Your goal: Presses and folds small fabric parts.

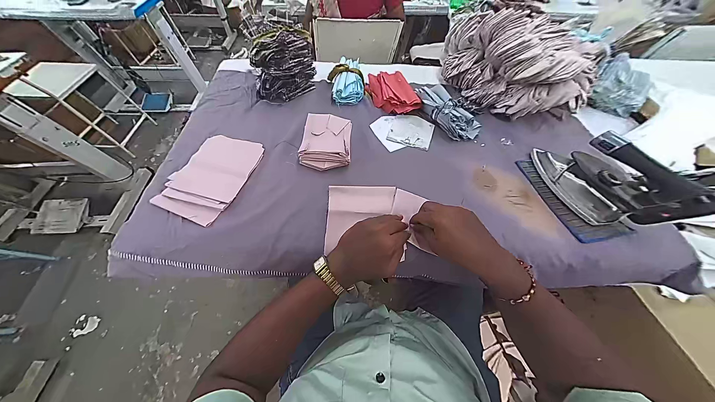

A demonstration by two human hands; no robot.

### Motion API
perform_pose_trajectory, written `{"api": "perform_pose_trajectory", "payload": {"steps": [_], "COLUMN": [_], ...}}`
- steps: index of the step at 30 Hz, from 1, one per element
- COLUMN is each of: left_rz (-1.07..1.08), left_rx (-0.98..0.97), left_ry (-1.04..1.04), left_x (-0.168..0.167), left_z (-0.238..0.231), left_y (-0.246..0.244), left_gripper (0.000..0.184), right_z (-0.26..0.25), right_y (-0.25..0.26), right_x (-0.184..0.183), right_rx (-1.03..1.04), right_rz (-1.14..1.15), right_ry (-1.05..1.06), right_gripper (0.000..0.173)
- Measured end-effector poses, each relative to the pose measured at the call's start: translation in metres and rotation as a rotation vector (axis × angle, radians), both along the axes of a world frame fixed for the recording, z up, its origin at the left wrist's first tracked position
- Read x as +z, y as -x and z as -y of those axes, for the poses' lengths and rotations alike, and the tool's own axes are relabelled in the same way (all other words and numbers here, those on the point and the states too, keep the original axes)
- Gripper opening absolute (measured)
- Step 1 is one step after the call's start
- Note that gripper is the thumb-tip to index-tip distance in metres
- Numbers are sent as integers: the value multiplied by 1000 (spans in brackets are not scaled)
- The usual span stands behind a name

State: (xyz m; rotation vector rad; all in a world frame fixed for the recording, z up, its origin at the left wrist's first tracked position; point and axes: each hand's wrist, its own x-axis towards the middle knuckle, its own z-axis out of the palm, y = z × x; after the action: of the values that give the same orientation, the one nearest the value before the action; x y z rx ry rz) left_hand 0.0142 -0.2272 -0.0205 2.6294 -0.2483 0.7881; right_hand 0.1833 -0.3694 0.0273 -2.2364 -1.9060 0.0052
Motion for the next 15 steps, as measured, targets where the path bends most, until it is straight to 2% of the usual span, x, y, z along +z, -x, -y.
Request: {"api": "perform_pose_trajectory", "payload": {"steps": [10,15], "left_rz": [4,10], "left_rx": [18,18], "left_ry": [0,-2], "left_x": [-2,-3], "left_z": [1,1], "left_y": [-1,-1], "left_gripper": [27,27], "right_z": [4,1], "right_y": [2,3], "right_x": [4,6], "right_rx": [18,-32], "right_rz": [42,13], "right_ry": [31,36], "right_gripper": [13,19]}}
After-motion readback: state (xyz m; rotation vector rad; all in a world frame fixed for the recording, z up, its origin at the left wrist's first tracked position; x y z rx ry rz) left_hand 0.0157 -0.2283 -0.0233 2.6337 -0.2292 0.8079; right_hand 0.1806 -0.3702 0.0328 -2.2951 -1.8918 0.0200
